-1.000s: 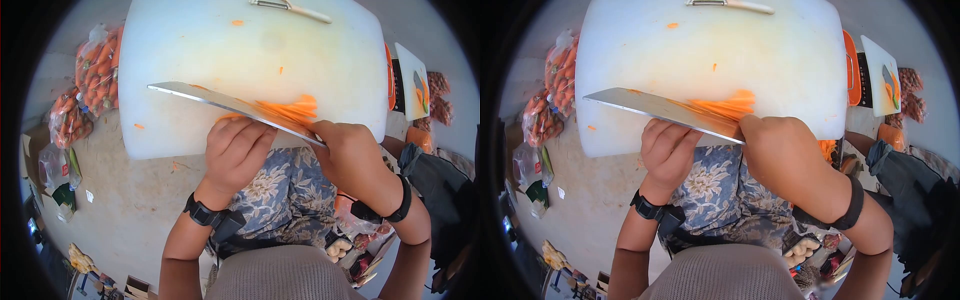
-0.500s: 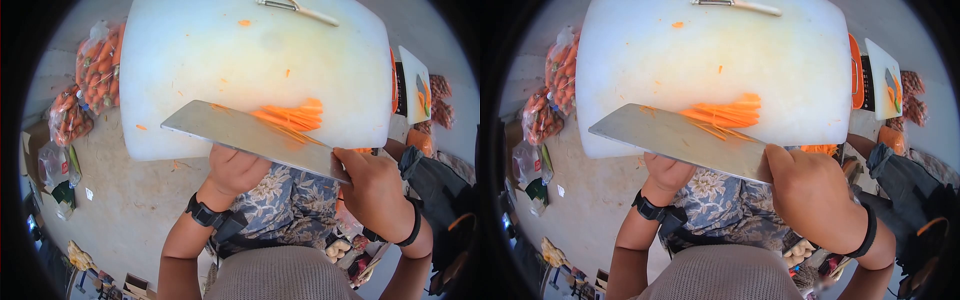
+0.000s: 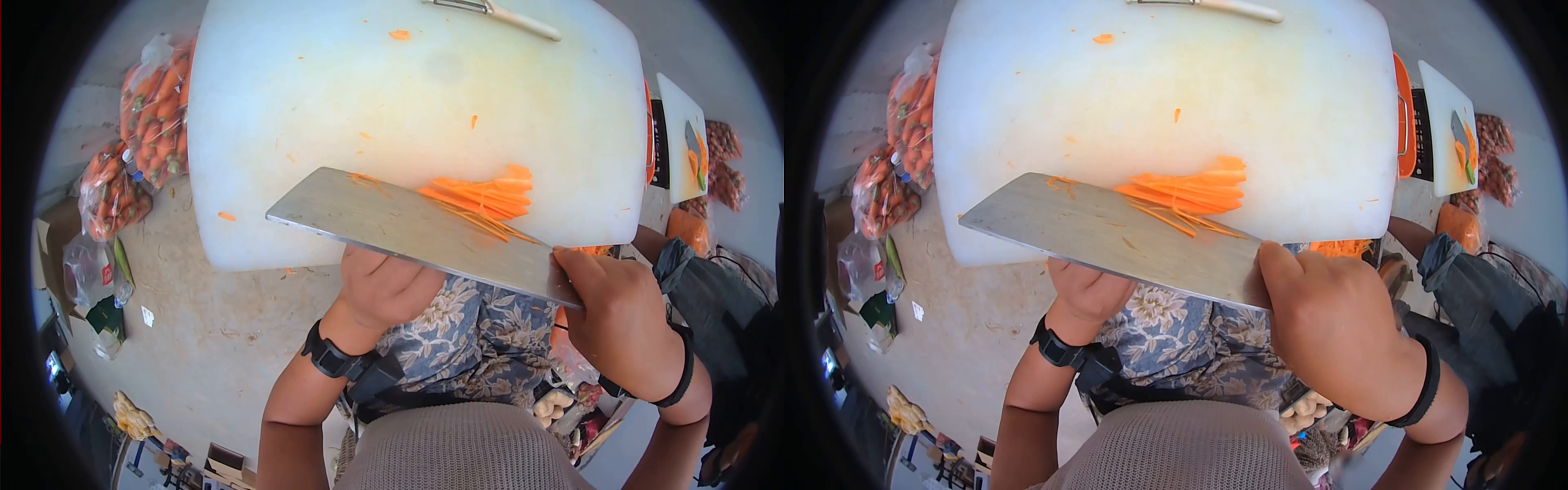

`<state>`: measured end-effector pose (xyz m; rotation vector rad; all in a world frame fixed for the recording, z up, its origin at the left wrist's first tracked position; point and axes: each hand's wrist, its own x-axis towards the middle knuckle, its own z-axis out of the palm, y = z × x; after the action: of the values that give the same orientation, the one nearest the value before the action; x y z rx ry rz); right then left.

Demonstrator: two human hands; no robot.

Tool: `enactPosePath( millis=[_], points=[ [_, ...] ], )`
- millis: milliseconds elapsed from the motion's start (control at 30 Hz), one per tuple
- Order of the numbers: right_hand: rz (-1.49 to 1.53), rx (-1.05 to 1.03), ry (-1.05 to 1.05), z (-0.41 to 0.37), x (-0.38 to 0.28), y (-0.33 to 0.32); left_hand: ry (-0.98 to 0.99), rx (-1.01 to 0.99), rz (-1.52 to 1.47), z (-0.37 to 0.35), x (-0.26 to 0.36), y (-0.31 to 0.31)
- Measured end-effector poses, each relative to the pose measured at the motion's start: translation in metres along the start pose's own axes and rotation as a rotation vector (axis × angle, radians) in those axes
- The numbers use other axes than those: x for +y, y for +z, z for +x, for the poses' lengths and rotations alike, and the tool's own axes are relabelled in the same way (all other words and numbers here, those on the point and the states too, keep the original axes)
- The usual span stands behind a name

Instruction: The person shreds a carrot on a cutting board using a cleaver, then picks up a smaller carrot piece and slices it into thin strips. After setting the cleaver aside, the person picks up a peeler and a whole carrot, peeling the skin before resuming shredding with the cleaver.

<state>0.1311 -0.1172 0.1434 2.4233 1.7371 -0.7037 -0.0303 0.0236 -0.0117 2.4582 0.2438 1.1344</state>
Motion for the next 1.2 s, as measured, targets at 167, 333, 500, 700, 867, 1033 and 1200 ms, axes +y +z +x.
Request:
enactPosePath(
  millis=[167, 333, 500, 700, 867, 1033, 1200],
  points=[
    [-0.050, -0.015, -0.035, 0.007, 0.000, 0.001, -0.025, -0.030, -0.033, 0.000, 0.001, -0.001],
    [-0.055, -0.055, -0.055, 0.026, -0.003, 0.003, 0.021, -0.063, 0.005, 0.006, 0.001, -0.002],
    [0.049, 0.003, -0.047, 0.043, 0.007, 0.025, 0.003, -0.046, -0.056, 0.012, 0.001, -0.001],
    [0.142, -0.002, 0.052, 0.043, 0.005, 0.021, 0.001, 0.039, -0.032, 0.014, -0.002, -0.002],
    [0.131, -0.002, 0.040, 0.043, 0.007, 0.019, -0.002, 0.020, 0.106, 0.012, -0.009, -0.009],
    [0.142, 0.098, -0.010, 0.027, -0.004, 0.005, -0.035, 0.034, 0.038, 0.014, -0.007, -0.010],
    [0.077, 0.106, -0.046, 0.016, -0.010, 0.002, -0.069, -0.007, 0.004, 0.005, -0.007, -0.014]
  ],
)
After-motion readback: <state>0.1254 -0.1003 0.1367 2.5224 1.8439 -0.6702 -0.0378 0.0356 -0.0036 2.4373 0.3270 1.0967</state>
